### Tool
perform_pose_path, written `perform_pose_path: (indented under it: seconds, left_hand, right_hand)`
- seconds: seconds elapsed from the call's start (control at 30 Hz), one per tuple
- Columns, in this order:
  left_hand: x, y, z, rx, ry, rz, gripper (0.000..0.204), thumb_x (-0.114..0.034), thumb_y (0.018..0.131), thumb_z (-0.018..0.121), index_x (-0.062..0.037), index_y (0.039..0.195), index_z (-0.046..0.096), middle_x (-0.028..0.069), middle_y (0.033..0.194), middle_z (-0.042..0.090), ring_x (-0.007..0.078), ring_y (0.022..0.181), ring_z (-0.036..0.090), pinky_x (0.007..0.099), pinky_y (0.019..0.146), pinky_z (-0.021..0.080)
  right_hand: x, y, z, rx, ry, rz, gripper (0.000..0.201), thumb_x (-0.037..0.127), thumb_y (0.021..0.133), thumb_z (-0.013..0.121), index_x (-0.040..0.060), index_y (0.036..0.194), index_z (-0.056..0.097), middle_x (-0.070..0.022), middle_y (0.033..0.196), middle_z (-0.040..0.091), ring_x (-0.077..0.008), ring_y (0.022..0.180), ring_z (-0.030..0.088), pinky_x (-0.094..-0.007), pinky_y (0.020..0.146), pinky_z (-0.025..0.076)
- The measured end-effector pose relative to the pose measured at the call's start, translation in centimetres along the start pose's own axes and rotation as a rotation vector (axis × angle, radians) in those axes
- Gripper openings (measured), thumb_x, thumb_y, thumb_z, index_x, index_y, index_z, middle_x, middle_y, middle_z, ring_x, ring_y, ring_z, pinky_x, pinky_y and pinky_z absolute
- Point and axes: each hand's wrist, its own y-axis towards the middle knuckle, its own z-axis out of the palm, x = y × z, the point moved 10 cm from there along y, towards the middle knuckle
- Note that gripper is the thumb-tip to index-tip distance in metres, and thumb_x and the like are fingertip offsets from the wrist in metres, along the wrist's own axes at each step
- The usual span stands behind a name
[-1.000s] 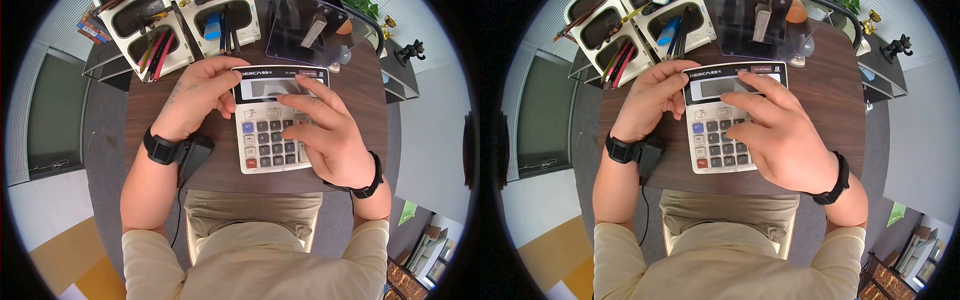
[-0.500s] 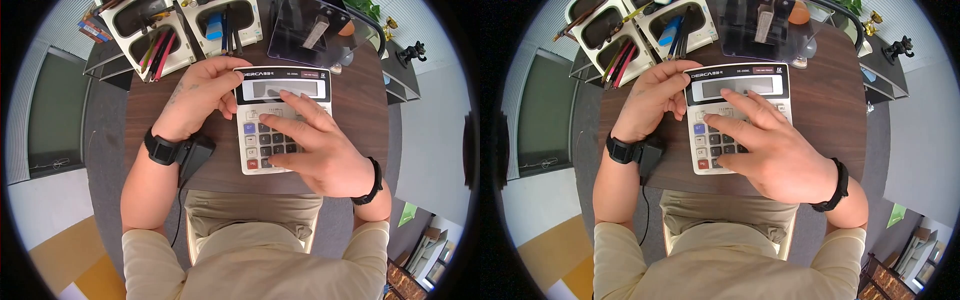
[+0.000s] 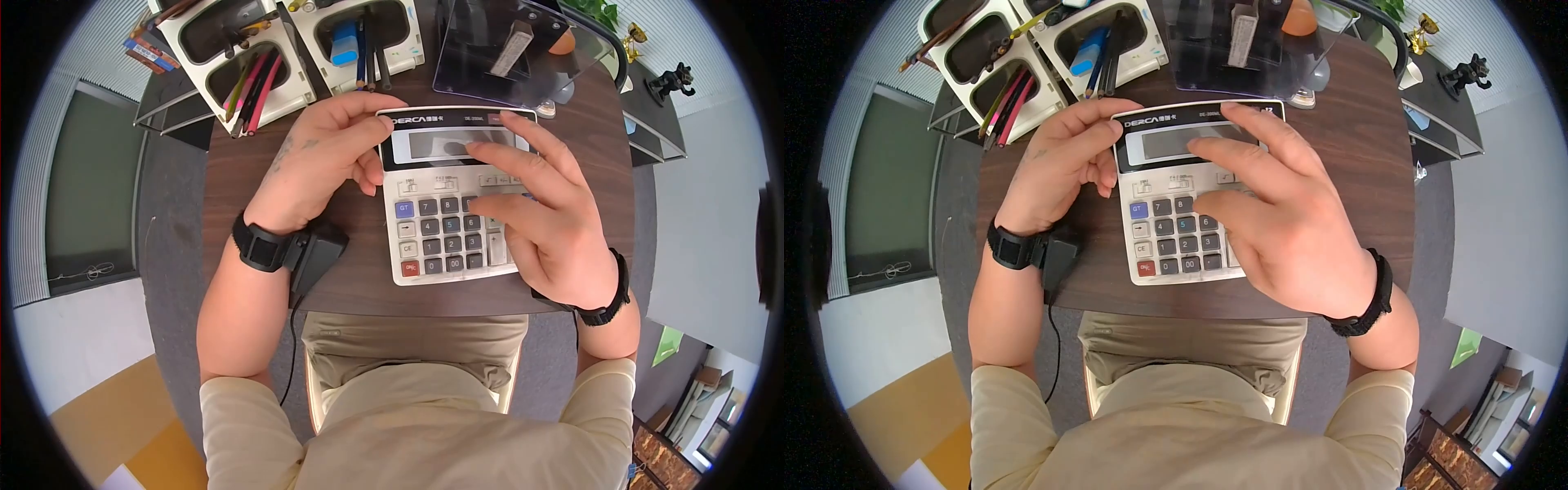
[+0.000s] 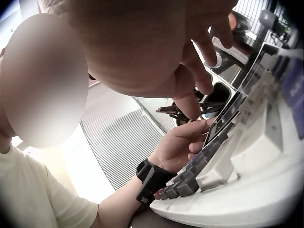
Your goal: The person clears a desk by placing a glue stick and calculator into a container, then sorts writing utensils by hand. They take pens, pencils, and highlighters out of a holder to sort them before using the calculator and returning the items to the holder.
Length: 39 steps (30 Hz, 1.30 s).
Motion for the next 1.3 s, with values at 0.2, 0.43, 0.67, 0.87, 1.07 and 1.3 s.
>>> perform_pose_path:
  seconds: [0.2,0.43,0.67,0.87,1.07,1.3]
  left_hand:
    - [0.03,0.02,0.06,-0.007,0.000,-0.006,0.029,-0.012,0.099,0.054,-0.0002,0.125,0.060,0.0034,0.088,0.067,0.0058,0.057,0.059,0.0205,0.049,0.049]
    - [-0.06,0.01,0.08,-0.014,0.014,0.002,0.029,-0.013,0.100,0.054,0.0005,0.125,0.060,0.0025,0.083,0.066,0.0055,0.057,0.059,0.0203,0.048,0.049]
    - [-0.25,-0.10,0.07,-0.014,0.002,0.016,0.029,-0.013,0.100,0.054,0.0007,0.125,0.060,0.0022,0.082,0.065,0.0056,0.057,0.059,0.0204,0.048,0.049]
    - [0.15,0.12,-0.09,-0.010,-0.005,0.002,0.029,-0.013,0.100,0.054,0.0004,0.124,0.060,0.0027,0.086,0.066,0.0058,0.057,0.059,0.0205,0.048,0.049]
    - [0.04,0.02,-0.01,-0.007,0.000,0.010,0.029,-0.013,0.100,0.054,-0.0002,0.125,0.060,0.0033,0.087,0.067,0.0057,0.058,0.060,0.0205,0.049,0.049]
    - [0.05,0.02,-0.02,-0.002,-0.007,-0.002,0.029,-0.012,0.099,0.054,-0.0001,0.125,0.060,0.0036,0.088,0.067,0.0068,0.058,0.060,0.0209,0.049,0.049]
  right_hand:
    - [-0.38,-0.14,0.28,0.026,0.035,0.002,0.025,-0.010,0.063,0.056,0.0031,0.080,0.069,-0.0158,0.119,0.065,-0.0439,0.129,0.048,-0.0475,0.101,0.044]
    - [-0.22,-0.24,0.91,0.029,0.066,-0.006,0.024,-0.010,0.064,0.057,0.0033,0.079,0.068,-0.0145,0.117,0.065,-0.0428,0.126,0.049,-0.0475,0.100,0.045]
    - [-0.28,-0.20,0.98,0.038,0.047,0.003,0.023,-0.008,0.067,0.060,0.0037,0.084,0.069,-0.0135,0.117,0.065,-0.0414,0.125,0.050,-0.0473,0.101,0.045]
    - [-0.31,-0.16,0.98,0.038,0.051,-0.002,0.023,-0.007,0.067,0.063,0.0043,0.087,0.069,-0.0131,0.117,0.065,-0.0405,0.125,0.050,-0.0469,0.100,0.045]
    - [-0.51,-0.20,0.92,0.032,0.057,0.004,0.022,-0.007,0.070,0.065,0.0048,0.088,0.069,-0.0131,0.117,0.065,-0.0407,0.125,0.050,-0.0471,0.100,0.045]
    - [-0.78,0.13,0.39,0.034,0.044,0.053,0.018,-0.004,0.076,0.064,0.0044,0.091,0.069,-0.0131,0.117,0.065,-0.0411,0.124,0.050,-0.0460,0.098,0.046]
